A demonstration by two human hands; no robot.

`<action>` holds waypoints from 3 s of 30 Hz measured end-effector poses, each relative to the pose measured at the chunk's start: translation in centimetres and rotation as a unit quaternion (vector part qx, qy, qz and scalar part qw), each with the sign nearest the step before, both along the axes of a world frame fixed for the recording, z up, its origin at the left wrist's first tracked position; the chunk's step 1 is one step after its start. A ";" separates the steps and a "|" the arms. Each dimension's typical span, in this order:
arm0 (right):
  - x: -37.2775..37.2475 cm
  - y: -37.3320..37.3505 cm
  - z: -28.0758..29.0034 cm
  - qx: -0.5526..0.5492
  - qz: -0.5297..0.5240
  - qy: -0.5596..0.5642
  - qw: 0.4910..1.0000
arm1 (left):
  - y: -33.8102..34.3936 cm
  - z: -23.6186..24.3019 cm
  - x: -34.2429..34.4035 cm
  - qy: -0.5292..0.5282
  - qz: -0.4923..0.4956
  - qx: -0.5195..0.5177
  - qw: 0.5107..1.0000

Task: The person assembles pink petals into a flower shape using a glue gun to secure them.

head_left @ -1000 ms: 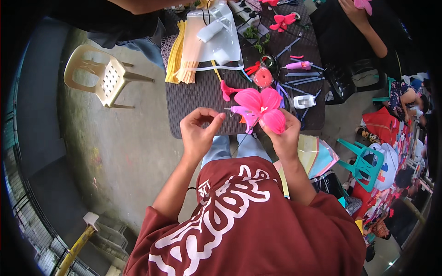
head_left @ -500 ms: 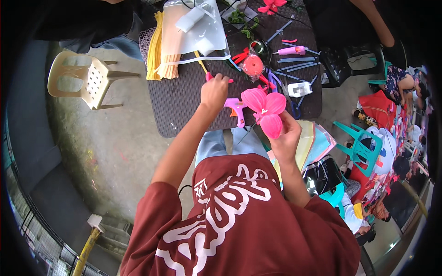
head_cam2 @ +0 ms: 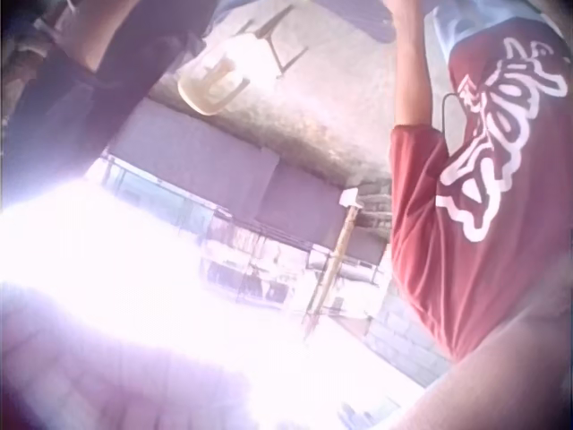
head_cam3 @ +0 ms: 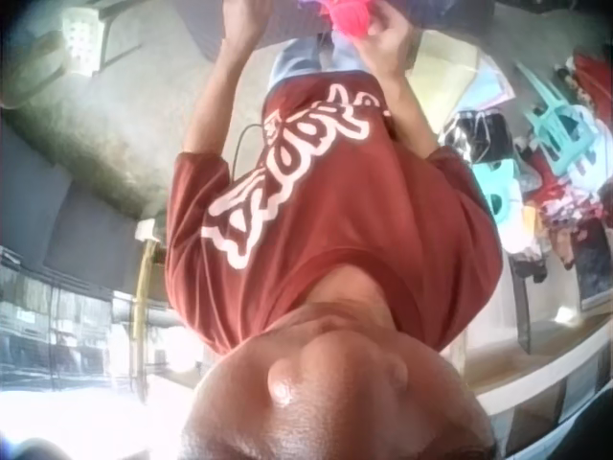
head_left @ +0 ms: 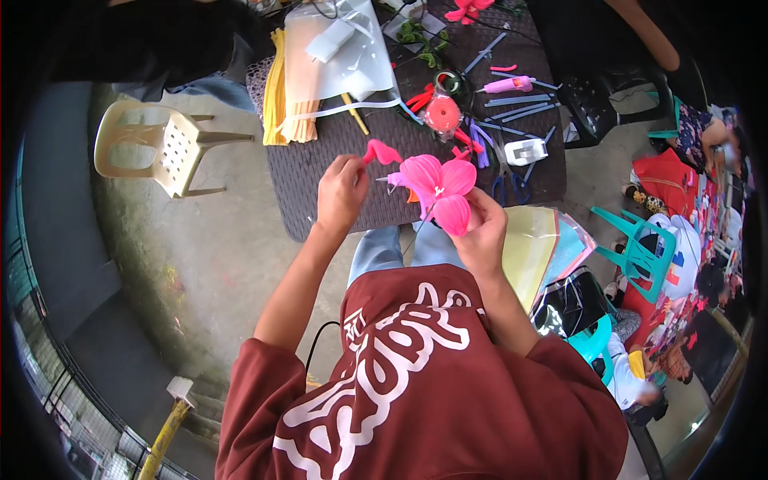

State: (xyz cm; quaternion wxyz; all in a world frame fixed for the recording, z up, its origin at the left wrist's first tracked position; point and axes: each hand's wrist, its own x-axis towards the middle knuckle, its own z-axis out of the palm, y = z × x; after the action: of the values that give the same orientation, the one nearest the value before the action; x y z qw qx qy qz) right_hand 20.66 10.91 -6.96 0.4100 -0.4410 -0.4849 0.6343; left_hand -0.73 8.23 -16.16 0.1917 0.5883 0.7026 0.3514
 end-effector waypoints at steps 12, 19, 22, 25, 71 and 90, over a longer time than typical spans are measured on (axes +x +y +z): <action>-1.7 -2.0 -0.6 -0.006 0.040 -0.014 0.999 | -5.8 -5.4 -2.8 0.098 0.057 -0.113 0.987; -2.4 -3.1 0.4 0.000 0.021 0.010 1.000 | -5.4 -5.1 -3.5 -0.099 0.086 -0.149 0.980; -2.6 -3.2 1.3 0.001 0.030 0.027 0.999 | -5.5 -2.0 -3.6 -0.274 0.138 -0.126 0.943; -3.6 -3.6 1.6 0.018 0.053 0.051 0.997 | -5.7 3.1 -2.8 -0.348 0.151 -0.072 0.922; -5.7 -4.3 8.3 0.107 0.080 -0.003 0.991 | -8.2 16.8 1.7 -0.323 0.093 0.154 0.929; -6.4 -3.2 9.1 0.158 0.035 0.054 0.985 | -7.0 17.8 1.1 -0.395 0.072 0.102 0.910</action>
State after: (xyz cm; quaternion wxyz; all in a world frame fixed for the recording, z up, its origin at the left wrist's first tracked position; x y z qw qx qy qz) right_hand 14.21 7.70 2.14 0.4780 -0.3182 -0.5712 0.5865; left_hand 0.35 1.27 1.62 0.3667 0.3654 0.5703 0.6378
